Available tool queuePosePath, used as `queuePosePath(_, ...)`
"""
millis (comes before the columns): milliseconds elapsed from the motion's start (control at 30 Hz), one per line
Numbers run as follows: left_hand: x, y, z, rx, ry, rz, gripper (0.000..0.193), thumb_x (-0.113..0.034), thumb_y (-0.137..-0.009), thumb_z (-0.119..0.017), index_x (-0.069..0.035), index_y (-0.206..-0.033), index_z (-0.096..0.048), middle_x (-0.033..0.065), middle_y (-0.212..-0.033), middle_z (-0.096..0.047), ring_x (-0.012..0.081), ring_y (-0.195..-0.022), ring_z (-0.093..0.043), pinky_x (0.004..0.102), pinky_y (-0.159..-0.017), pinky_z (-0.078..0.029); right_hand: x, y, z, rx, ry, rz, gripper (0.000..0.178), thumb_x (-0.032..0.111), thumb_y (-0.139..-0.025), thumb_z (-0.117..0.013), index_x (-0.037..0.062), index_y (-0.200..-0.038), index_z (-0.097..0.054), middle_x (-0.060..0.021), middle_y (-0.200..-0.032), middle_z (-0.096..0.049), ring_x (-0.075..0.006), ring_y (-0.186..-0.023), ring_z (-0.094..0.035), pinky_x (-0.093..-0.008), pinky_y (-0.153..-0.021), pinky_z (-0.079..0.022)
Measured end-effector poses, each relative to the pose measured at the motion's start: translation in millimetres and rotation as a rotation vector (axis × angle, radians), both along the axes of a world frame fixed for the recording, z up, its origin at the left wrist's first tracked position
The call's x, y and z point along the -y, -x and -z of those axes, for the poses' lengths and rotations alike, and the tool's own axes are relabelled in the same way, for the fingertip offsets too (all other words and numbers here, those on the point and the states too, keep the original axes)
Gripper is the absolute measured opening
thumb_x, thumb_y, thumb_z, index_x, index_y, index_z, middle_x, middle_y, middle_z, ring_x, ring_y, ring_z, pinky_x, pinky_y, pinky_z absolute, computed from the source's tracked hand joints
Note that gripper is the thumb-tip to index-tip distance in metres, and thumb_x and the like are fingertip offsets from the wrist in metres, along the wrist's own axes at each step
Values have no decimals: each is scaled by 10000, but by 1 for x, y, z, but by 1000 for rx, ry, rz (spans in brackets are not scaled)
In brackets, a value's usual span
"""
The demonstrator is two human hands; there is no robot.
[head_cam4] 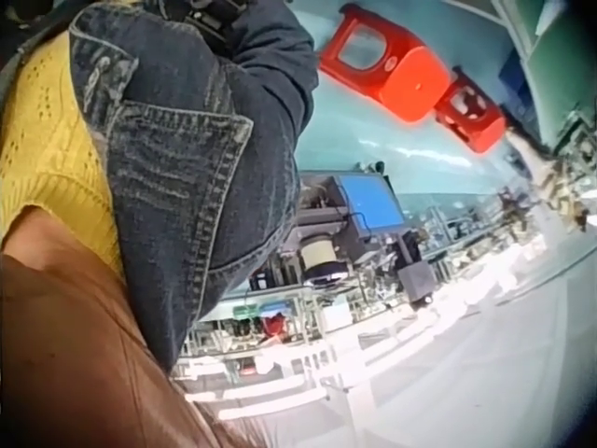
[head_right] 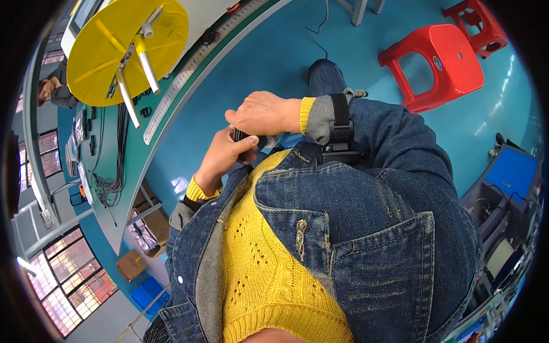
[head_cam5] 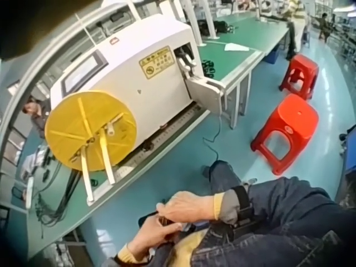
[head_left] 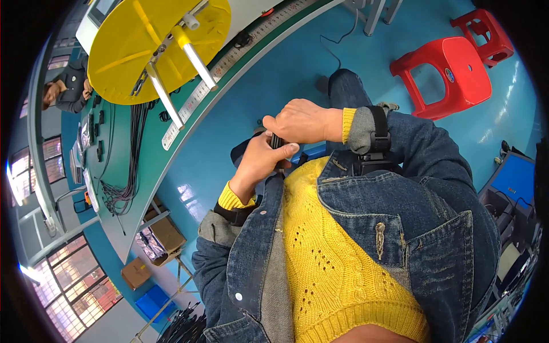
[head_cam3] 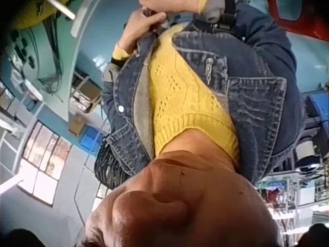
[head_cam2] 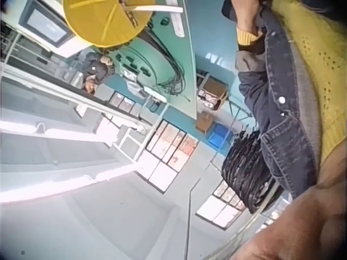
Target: The person winds a cable around the spindles of a machine, removes the coiled cable, and secures it with a tie by hand, repeating the process for several cables.
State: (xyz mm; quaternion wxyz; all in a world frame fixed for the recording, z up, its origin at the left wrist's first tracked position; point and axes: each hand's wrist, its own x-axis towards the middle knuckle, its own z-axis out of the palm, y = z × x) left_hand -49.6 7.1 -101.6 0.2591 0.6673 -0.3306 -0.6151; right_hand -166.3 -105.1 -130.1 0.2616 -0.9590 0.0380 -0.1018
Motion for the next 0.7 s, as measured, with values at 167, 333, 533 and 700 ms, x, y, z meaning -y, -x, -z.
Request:
queuePosePath(167,-1,1,7,407,146,104,326,-216,-722,-705,8,-893,-541,98,-754,-598,123,-559,-553,235,-456,-432,4,0,3,20,7,0,147,147,-747,-502,1,-753,-494,-150,-580,-579,-314,-551,-594,-412,-481,-447)
queuePosePath(333,-1,8,-5,-384,-103,-155,228,-188,-756,-672,-21,-844,-545,77,-721,-579,110,-546,-520,241,-434,-383,-1,0,7,30,-118,17,144,146,-748,-503,3,-752,-487,-151,-574,-578,-311,-535,-592,-405,-470,-451)
queuePosePath(533,-2,3,7,-491,-172,-164,179,-166,-793,-632,-21,-828,-534,65,-691,-552,95,-522,-497,224,-404,-359,-1,3,2,-24,95,-41,145,101,-708,-518,-11,-795,-489,-154,-581,-568,-325,-521,-567,-393,-476,-442)
queuePosePath(700,-10,1,18,-345,22,-69,171,-160,-815,-602,-9,-838,-524,63,-692,-544,84,-503,-477,203,-388,-356,-7,-1,22,296,-489,81,198,70,-686,-525,-14,-864,-527,-163,-616,-587,-341,-526,-562,-398,-503,-448)
